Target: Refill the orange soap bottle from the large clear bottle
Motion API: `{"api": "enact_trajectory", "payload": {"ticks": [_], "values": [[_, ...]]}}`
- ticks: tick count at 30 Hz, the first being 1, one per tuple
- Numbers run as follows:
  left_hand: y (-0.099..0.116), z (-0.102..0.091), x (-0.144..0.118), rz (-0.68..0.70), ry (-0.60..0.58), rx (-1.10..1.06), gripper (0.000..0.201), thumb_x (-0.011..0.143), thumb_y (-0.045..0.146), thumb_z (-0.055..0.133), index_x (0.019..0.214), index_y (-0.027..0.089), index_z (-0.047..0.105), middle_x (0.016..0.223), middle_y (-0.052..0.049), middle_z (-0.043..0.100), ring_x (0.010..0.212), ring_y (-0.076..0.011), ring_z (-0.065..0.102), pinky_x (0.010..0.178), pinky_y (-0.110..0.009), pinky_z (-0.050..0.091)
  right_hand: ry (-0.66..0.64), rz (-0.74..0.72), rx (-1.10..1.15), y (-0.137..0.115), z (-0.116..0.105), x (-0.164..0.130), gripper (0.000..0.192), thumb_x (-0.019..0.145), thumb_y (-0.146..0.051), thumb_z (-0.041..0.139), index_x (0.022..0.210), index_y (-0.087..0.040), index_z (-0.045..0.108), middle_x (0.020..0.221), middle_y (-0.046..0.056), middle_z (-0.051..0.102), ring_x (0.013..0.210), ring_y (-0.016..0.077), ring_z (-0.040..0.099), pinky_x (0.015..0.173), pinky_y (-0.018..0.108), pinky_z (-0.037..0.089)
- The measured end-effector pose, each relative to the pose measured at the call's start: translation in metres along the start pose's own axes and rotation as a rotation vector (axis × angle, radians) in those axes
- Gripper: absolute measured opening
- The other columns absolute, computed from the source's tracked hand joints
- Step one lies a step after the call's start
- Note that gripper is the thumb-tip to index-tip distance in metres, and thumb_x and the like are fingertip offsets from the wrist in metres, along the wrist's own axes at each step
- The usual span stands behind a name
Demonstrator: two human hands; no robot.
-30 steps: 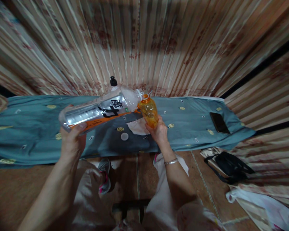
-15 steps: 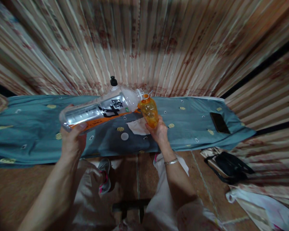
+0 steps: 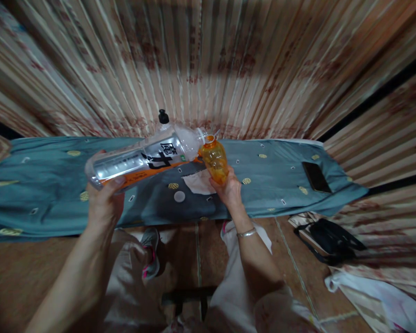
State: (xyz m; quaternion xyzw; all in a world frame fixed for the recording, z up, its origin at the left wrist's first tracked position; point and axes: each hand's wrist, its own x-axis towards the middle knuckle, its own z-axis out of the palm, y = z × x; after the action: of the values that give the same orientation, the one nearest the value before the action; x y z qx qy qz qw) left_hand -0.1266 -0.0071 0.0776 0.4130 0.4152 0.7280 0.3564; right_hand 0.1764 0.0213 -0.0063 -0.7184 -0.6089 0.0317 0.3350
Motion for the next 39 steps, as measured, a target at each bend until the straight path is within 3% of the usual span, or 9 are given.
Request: {"api": "enact_trajectory", "payload": {"ticks": [7,13,20,26,31,39], "values": [[-0.0041,-0.0041,0.0006,0.029,-0.027,0.036,0.081,0.056,0.044,0.091,0.128,0.029,0.057,0.116,-0.005,0.067,0.111,-0.0271,0.065,0.109,-0.048,0.046,-0.01,0.002,-0.011,0.0003,0.0,0.0008,0.072,0.078,-0.06,0.071,0.129,-0.014,0.051,0.098,0.015,0.078,0.089,0.0317,0.076,0.074,0.037,0.057],[-0.0057,-0.0047,0.0004,0.036,-0.02,0.04,0.073,0.061,0.045,0.089,0.126,0.03,0.059,0.116,-0.005,0.067,0.112,-0.0269,0.066,0.108,-0.047,0.047,0.004,-0.009,0.006,0.0012,0.0009,0.0006,0.074,0.079,-0.066,0.067,0.129,-0.014,0.051,0.099,0.016,0.078,0.088,0.0317,0.075,0.073,0.037,0.056],[-0.0037,-0.0038,0.0006,0.012,-0.011,0.007,0.076,0.055,0.043,0.093,0.122,0.03,0.06,0.115,-0.003,0.067,0.11,-0.0264,0.066,0.109,-0.048,0.047,-0.005,0.001,-0.001,0.0009,0.001,0.0011,0.074,0.077,-0.061,0.071,0.13,-0.013,0.051,0.098,0.017,0.078,0.09,0.0322,0.075,0.075,0.037,0.056],[-0.0032,-0.0035,0.0007,0.024,-0.033,0.005,0.069,0.058,0.042,0.092,0.118,0.029,0.06,0.116,-0.004,0.067,0.112,-0.0262,0.065,0.107,-0.046,0.048,-0.015,0.013,-0.017,-0.0005,-0.0004,0.0009,0.073,0.076,-0.056,0.074,0.131,-0.013,0.051,0.101,0.016,0.078,0.091,0.0321,0.075,0.076,0.037,0.056],[-0.0019,-0.0016,0.0008,0.001,-0.006,-0.023,0.083,0.052,0.042,0.094,0.125,0.029,0.057,0.114,-0.003,0.068,0.111,-0.0262,0.065,0.109,-0.046,0.046,-0.013,-0.002,-0.013,0.0007,-0.0003,0.0008,0.073,0.077,-0.059,0.072,0.13,-0.013,0.051,0.099,0.016,0.078,0.091,0.0316,0.075,0.076,0.037,0.056],[0.0021,0.0012,-0.0001,-0.027,0.027,-0.041,0.084,0.047,0.039,0.095,0.123,0.029,0.06,0.114,-0.003,0.068,0.11,-0.026,0.064,0.117,-0.05,0.039,0.003,-0.01,-0.008,0.0015,0.0011,0.0008,0.071,0.077,-0.058,0.072,0.129,-0.014,0.051,0.099,0.016,0.078,0.09,0.0313,0.076,0.075,0.036,0.056]]}}
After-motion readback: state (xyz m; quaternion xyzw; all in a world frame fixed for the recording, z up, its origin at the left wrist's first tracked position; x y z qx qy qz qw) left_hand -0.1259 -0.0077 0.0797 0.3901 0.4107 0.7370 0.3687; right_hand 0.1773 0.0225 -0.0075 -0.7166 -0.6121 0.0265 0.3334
